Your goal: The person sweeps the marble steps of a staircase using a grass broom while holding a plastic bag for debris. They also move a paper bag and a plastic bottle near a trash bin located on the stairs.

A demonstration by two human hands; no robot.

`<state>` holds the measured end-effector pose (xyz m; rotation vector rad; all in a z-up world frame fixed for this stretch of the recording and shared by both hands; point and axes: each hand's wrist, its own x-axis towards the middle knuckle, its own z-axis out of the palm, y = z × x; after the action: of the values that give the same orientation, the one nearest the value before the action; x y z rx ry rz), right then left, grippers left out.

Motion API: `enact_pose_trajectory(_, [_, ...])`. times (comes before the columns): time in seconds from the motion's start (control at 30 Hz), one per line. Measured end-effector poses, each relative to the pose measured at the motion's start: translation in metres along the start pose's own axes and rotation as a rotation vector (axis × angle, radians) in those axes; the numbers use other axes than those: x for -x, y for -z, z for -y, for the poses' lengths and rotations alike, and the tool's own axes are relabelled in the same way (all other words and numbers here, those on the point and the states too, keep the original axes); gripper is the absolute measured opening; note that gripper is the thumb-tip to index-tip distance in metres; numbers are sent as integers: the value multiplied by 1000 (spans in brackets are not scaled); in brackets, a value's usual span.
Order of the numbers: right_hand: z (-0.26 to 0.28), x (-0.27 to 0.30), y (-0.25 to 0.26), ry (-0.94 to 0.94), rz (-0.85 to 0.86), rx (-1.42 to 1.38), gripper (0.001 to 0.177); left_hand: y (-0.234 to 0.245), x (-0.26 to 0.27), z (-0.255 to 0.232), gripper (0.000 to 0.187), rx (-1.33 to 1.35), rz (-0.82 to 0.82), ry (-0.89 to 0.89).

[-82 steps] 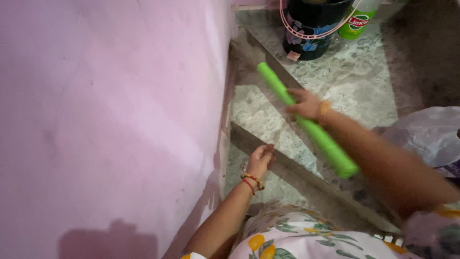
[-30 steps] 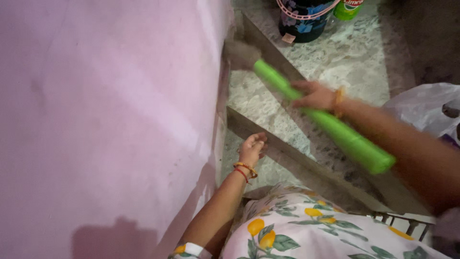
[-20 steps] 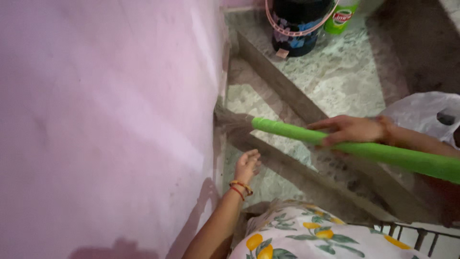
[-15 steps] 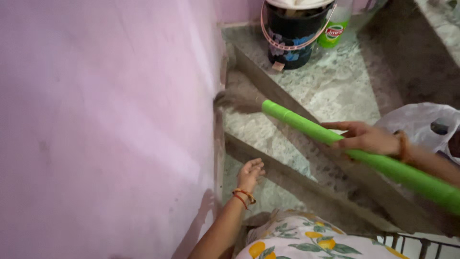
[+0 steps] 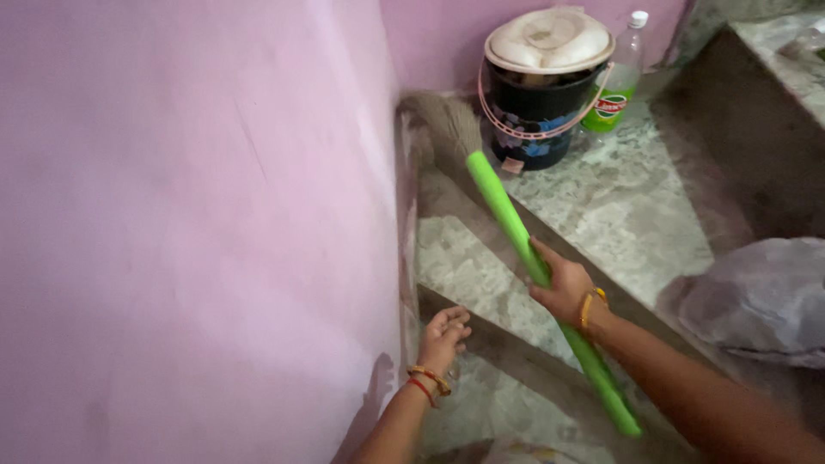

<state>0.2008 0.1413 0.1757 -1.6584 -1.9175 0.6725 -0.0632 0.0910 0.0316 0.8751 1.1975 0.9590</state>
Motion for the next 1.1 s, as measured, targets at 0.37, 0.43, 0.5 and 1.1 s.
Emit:
enact_pose_trajectory(0.37, [17,-199,-69,-86,-98,111,86,12,-5,-40,40,-1,-29,-10])
enact_pose_trajectory(0.43, [3,-182,-63,-189,27,-13,85,10,-12,-35,40,9,-21,-1])
enact_pose_trajectory(0.5, [-20,-157,-55,-225,113,-96,86,10,-16,-30,41,49,-4,-10])
enact_pose_trajectory(1.1, [-20,-41,-97,-292,-10,-564,79,5,0,-25,40,13,-24,12])
